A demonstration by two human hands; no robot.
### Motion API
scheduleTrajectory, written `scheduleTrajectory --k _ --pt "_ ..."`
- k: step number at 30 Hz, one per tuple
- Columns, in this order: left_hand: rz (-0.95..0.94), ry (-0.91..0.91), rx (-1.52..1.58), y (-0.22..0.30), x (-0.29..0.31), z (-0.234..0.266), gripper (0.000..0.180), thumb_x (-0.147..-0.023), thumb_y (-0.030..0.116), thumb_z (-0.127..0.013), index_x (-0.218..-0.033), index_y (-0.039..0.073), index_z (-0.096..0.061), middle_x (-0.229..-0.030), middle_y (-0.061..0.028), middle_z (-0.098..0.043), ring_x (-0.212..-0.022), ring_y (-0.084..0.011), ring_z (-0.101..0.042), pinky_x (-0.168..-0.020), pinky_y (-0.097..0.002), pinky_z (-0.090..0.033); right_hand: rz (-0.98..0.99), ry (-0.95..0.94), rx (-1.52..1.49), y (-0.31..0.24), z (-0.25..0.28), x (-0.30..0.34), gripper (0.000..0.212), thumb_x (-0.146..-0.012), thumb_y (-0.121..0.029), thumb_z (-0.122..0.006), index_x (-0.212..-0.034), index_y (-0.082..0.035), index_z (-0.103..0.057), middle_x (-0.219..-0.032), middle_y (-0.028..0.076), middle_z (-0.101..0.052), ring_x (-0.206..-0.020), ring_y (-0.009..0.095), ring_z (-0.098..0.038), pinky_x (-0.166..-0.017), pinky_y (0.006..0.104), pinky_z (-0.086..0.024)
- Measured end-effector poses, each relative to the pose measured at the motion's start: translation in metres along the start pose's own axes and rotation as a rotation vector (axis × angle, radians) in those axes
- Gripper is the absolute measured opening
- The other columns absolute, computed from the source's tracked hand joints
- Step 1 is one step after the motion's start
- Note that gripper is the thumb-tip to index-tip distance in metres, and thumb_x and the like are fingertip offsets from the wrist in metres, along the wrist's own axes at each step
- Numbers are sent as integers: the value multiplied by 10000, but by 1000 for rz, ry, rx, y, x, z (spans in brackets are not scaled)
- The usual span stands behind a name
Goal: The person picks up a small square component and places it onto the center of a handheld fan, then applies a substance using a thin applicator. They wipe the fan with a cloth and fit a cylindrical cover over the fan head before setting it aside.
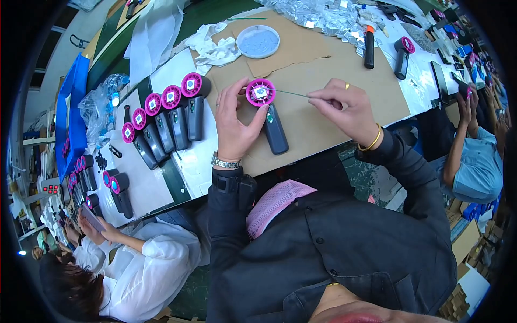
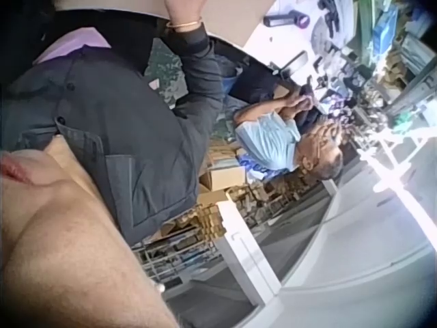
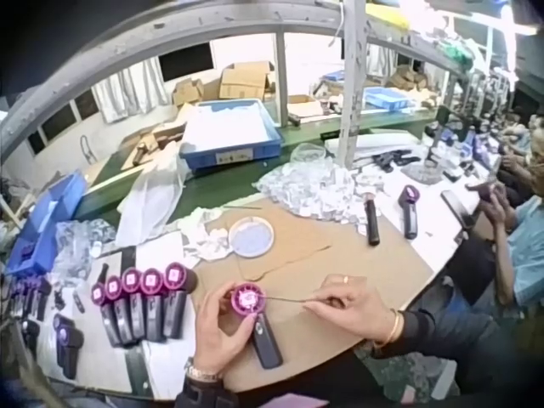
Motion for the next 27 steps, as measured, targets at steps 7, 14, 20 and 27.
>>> scheduleTrajectory --k 7,14,20,27 --pt "-33 15 0 -2 0 -1 676 -843 144 -886 -1461 66 -625 -1332 -139 -667 -1206 -312 -644 -926 -406 -545 -810 -18 -648 35 -10 5 200 -1034 -144 -789 -1160 10 -811 -856 -41 -672 -740 41 -529 -662 221 -401" --pt "-34 15 -1 -1 -1 -1 684 -842 156 -897 -1464 70 -625 -1328 -135 -665 -1198 -307 -650 -928 -399 -546 -886 -35 -998 45 -9 -2 226 -1039 -185 -788 -1163 3 -805 -817 -55 -613 -717 33 -497 -647 212 -371" --pt "-21 57 -13 3 -1 3 739 -840 158 -914 -1495 49 -590 -1243 -115 -649 -1067 -233 -639 -834 -357 -518 -570 140 -340 57 3 -48 213 -1055 -196 -761 -1165 -21 -809 -794 -37 -587 -731 67 -533 -660 238 -414" --pt "209 58 138 -12 7 -1 914 -846 192 -946 -1601 21 -462 -882 -40 -631 -737 -130 -563 -632 -287 -439 248 178 487 60 -21 -92 191 -1027 -180 -761 -1170 -65 -814 -879 80 -654 -791 243 -659 -703 358 -518"
Point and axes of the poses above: each hand's wrist, its own x-axis away from the middle knuckle, its own z-axis out of the back of the hand, y = z × x, the point moved 5 cm from there along -x, towards the middle knuckle
